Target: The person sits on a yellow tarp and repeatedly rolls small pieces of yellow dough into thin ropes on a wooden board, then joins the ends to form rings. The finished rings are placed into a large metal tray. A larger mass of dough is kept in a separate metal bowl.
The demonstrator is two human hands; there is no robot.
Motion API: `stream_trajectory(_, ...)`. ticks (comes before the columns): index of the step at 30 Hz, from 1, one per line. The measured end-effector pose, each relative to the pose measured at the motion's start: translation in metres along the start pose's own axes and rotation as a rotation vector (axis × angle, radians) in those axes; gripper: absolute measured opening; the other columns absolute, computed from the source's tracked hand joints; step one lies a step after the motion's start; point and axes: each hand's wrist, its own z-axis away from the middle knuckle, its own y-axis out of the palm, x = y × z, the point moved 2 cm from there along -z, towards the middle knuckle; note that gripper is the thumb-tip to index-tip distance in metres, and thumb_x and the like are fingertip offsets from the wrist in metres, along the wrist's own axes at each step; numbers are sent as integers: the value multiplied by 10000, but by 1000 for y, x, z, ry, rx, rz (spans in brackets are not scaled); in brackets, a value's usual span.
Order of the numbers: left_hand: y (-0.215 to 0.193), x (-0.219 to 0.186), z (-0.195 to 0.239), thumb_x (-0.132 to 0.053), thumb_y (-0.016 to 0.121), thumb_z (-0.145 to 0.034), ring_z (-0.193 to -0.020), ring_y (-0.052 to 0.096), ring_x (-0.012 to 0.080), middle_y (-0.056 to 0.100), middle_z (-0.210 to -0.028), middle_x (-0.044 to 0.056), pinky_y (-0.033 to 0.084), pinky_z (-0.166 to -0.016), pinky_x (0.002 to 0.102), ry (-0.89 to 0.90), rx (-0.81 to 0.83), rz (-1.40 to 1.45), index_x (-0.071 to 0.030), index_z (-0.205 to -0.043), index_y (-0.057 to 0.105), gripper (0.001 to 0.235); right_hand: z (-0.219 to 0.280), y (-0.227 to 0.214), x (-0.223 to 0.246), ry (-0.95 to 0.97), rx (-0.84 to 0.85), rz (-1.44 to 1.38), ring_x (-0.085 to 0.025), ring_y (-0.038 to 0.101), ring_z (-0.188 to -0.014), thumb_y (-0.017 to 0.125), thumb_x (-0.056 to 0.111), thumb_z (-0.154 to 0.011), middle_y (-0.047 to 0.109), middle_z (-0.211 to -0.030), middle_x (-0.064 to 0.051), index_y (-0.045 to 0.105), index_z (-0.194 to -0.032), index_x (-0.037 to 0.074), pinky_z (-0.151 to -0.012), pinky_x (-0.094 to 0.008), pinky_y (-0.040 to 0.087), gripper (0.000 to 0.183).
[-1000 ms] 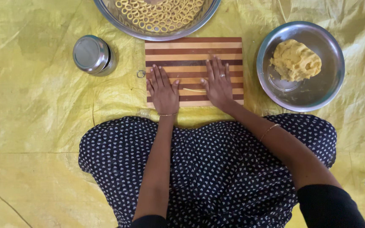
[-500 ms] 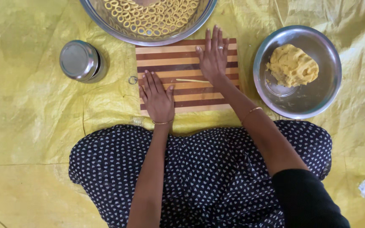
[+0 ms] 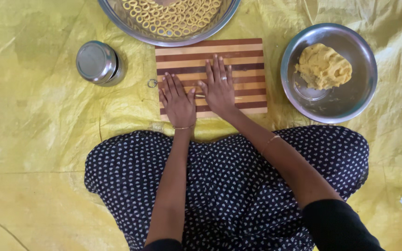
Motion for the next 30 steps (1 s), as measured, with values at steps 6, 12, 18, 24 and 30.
stream_trajectory(6,2,2,1,-515,313,-1091,-1562,239,312,278,-1674,186,136,-1279,498,-2,-22,20,30,-1586,304,736,22,3,11,63,56,5,-345,70,-1575,319,470,-1085,109,-1691,-228,190,-1619,23,-1252,-575,82,708)
stream_trajectory(12,-3,-1,0,-519,326,-1088,-1555,246,322,282,-1668,192,150,-1276,509,-14,3,2,34,-1582,306,741,-45,8,-15,141,29,57,-349,28,-1570,186,493,-1108,67,-1700,-212,144,-1633,28,-1265,-569,51,702)
stream_trajectory(18,-9,-5,0,-509,311,-1096,-1555,262,320,299,-1665,197,153,-1279,507,-19,-1,12,42,-1576,319,731,-105,9,-35,270,44,59,-333,42,-1588,153,513,-1111,100,-1704,-209,154,-1628,-20,-1293,-548,40,743)
stream_trajectory(24,-8,-3,0,-517,274,-1097,-1553,264,327,306,-1662,203,146,-1280,512,-17,-9,42,48,-1572,334,741,-104,21,-1,259,92,53,-346,51,-1589,194,510,-1121,123,-1689,-207,164,-1613,-11,-1294,-536,41,717)
stream_trajectory(30,-5,2,1,-556,174,-1089,-1581,188,350,233,-1691,204,114,-1293,505,-21,-9,117,8,-1610,260,773,-44,23,30,89,-13,28,-341,80,-1576,264,501,-1094,140,-1691,-221,169,-1622,16,-1263,-553,82,723)
